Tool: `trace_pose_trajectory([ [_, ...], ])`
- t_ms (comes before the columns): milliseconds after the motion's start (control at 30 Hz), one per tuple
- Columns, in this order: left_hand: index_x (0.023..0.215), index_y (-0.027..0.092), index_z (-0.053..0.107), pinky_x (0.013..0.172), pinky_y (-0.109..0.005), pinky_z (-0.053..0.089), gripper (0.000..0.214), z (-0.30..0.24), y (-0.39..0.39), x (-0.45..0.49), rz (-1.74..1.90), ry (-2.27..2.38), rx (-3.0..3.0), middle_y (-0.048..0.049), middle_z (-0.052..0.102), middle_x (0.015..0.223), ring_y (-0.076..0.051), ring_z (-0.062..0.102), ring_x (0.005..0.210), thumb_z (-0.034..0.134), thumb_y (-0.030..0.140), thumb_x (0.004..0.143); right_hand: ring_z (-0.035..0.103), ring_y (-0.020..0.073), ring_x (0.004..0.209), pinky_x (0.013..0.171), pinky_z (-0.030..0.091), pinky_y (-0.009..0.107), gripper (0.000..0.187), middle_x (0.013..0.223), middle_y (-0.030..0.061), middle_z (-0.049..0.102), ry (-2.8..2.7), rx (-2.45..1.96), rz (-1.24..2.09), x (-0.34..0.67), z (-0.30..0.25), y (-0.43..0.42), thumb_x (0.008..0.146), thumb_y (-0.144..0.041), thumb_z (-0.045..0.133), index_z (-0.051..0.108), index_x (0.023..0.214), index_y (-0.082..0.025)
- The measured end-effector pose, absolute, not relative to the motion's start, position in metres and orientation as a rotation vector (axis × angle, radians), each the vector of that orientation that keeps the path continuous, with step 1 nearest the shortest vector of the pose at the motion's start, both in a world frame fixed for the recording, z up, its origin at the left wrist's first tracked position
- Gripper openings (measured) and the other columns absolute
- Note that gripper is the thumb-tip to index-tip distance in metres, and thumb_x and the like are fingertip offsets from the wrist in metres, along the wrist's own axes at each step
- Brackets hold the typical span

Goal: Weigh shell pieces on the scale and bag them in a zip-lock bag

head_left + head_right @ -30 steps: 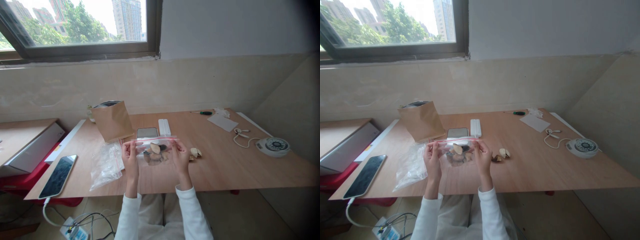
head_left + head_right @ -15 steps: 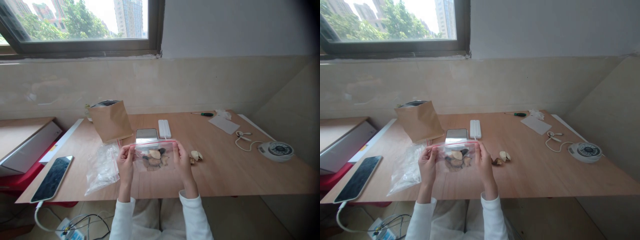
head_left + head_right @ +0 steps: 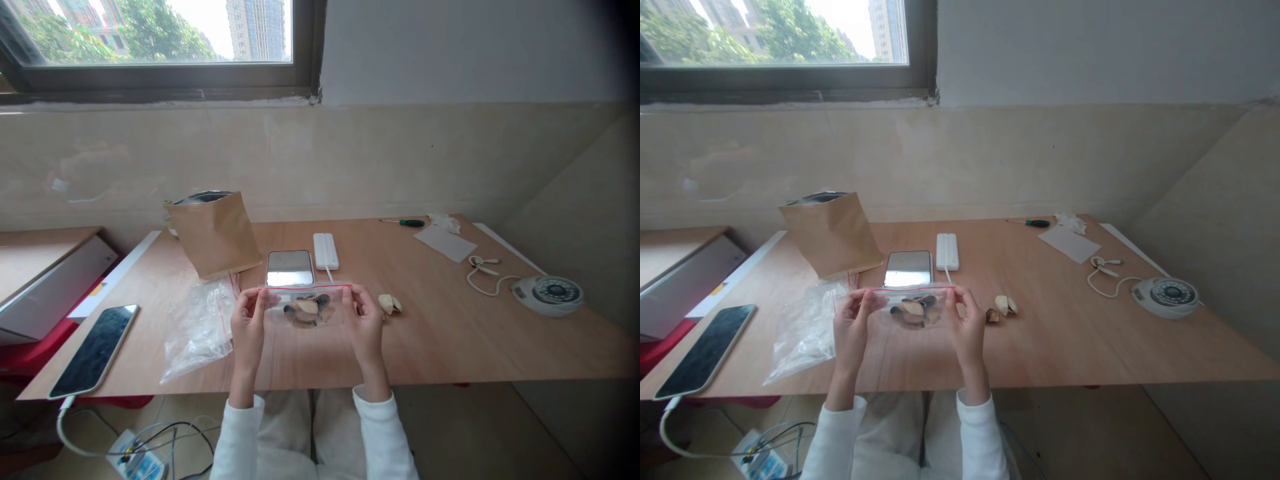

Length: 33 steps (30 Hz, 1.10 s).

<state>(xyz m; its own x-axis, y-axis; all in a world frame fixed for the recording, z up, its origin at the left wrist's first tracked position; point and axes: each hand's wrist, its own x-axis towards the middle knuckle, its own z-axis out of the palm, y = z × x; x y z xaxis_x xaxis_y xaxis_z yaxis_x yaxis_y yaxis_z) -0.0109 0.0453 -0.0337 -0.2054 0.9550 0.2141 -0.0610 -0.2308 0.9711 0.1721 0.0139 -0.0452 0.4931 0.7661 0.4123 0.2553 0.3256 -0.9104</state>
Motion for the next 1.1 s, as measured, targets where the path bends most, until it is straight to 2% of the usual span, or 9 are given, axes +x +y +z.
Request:
trace_pose_trajectory([
  [200, 0.087, 0.018, 0.057, 0.078, -0.029, 0.053, 0.028, -0.038, 0.045, -0.005, 1.594, 1.183, 1.237, -0.0028, 0.067, 0.079, -0.016, 0.068, 0.078, 0.062, 0.045, 0.082, 0.064, 0.0173, 0.079, 0.074, 0.050, 0.028, 0.023, 0.083, 0.0034, 0.068, -1.018, -1.239, 0.386, 0.169, -0.044, 0.012, 0.090, -0.038, 0.051, 0.061, 0.085, -0.018],
  [467, 0.090, 0.020, 0.050, 0.073, -0.027, 0.055, 0.029, -0.038, 0.039, 0.011, 1.672, 1.062, 1.015, 0.0016, 0.061, 0.080, -0.011, 0.065, 0.073, 0.055, 0.049, 0.085, 0.067, 0.0186, 0.085, 0.080, 0.051, 0.031, 0.019, 0.087, 0.0039, 0.072, -1.009, -1.069, 0.685, 0.154, -0.039, 0.014, 0.087, -0.039, 0.058, 0.062, 0.086, -0.020],
  [600, 0.088, 0.020, 0.052, 0.073, -0.026, 0.054, 0.029, -0.039, 0.038, 0.010, 1.675, 1.001, 1.007, 0.0014, 0.062, 0.078, -0.011, 0.064, 0.074, 0.054, 0.049, 0.086, 0.068, 0.0176, 0.080, 0.076, 0.052, 0.029, 0.020, 0.085, 0.0043, 0.072, -0.933, -1.054, 0.692, 0.148, -0.038, 0.015, 0.086, -0.038, 0.060, 0.064, 0.084, -0.019],
  [833, 0.080, 0.017, 0.062, 0.079, -0.026, 0.050, 0.025, -0.040, 0.038, 0.000, 1.575, 1.088, 1.208, -0.0020, 0.066, 0.077, -0.014, 0.064, 0.079, 0.064, 0.041, 0.081, 0.068, 0.0187, 0.079, 0.076, 0.053, 0.031, 0.024, 0.086, 0.0058, 0.072, -0.809, -1.002, 0.746, 0.143, -0.039, 0.018, 0.083, -0.040, 0.064, 0.065, 0.087, -0.016],
  [1000, 0.077, 0.017, 0.061, 0.077, -0.026, 0.049, 0.019, -0.039, 0.037, 0.001, 1.684, 0.927, 0.982, 0.0011, 0.064, 0.074, -0.012, 0.062, 0.074, 0.068, 0.035, 0.078, 0.067, 0.0193, 0.083, 0.079, 0.053, 0.034, 0.023, 0.088, 0.0057, 0.071, -0.888, -1.012, 0.760, 0.146, -0.042, 0.018, 0.085, -0.040, 0.061, 0.065, 0.089, -0.017],
  [1100, 0.076, 0.018, 0.060, 0.074, -0.023, 0.048, 0.018, -0.038, 0.037, 0.001, 1.761, 0.900, 0.912, 0.0025, 0.062, 0.071, -0.010, 0.060, 0.071, 0.068, 0.033, 0.078, 0.064, 0.0202, 0.097, 0.087, 0.050, 0.036, 0.025, 0.105, 0.0075, 0.069, -1.065, -1.093, 0.671, 0.150, -0.041, 0.016, 0.089, -0.038, 0.055, 0.062, 0.102, -0.019],
])
